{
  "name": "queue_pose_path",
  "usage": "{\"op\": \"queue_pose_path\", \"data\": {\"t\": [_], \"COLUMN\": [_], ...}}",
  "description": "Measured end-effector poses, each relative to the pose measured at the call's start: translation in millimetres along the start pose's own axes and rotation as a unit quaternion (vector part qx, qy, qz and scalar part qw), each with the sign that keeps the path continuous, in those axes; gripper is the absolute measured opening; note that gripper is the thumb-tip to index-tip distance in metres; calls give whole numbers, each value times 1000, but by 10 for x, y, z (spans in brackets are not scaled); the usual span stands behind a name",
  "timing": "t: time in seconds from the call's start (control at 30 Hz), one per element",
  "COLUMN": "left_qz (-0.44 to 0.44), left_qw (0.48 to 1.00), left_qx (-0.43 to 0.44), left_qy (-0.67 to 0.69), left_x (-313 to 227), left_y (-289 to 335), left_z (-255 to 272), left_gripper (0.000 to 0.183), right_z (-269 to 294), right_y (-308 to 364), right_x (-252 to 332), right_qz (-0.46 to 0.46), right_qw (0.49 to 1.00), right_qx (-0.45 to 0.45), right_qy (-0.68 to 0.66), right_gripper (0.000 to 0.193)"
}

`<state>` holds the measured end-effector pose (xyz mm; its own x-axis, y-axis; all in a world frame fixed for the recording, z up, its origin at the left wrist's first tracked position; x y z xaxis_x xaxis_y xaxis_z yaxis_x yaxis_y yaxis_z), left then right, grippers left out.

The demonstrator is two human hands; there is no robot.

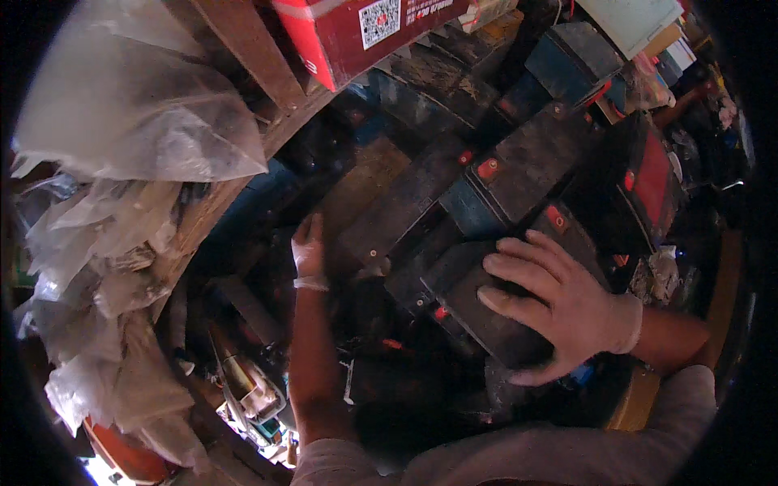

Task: The person sorts through a pile of used batteries in a cluttered workshop, picking up individual units, turning them over, and stacking them. The person then walks outside carrying a battery and a power drill toward a parked electric scooter.

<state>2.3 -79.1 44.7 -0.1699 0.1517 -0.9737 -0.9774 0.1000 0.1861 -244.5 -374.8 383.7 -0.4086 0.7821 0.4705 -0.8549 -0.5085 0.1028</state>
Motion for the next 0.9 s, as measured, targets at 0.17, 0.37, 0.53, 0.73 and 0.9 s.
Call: {"op": "queue_pose_path", "data": {"t": [0.17,0.37,0.53,0.73,0.9], "left_qz": [-20,-144,-86,-35,-37], "left_qw": [1000,917,836,847,952], "left_qx": [-6,11,-3,18,51], "left_qy": [6,-372,-541,-530,-299], "left_x": [-804,-1420,-1404,-1387,-1409], "left_y": [282,543,526,505,115], "left_z": [-238,-1017,-1156,-1120,-985], "left_gripper": [44,42,61,63,63], "right_z": [36,10,119,1257,1061], "right_y": [-38,25,35,501,545], "right_x": [37,6,103,-193,-899], "right_qz": [6,19,-2,-11,31], "right_qw": [1000,999,997,945,975], "right_qx": [-13,-42,-77,-101,-79], "right_qy": [10,23,-8,311,208], "right_gripper": [91,88,85,85,78]}}
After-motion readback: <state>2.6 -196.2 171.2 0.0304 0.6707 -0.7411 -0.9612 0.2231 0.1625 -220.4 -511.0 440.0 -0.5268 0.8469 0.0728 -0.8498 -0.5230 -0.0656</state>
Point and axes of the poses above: each hand's wrist, its own y-axis away from the middle knuckle, its own z-axis out of the back of the hand, x = y × z, the point moved 3 cm from there along -y, towards the middle knuckle, and after that the axes turned 2 degrees about x, right-handed, at the moved point
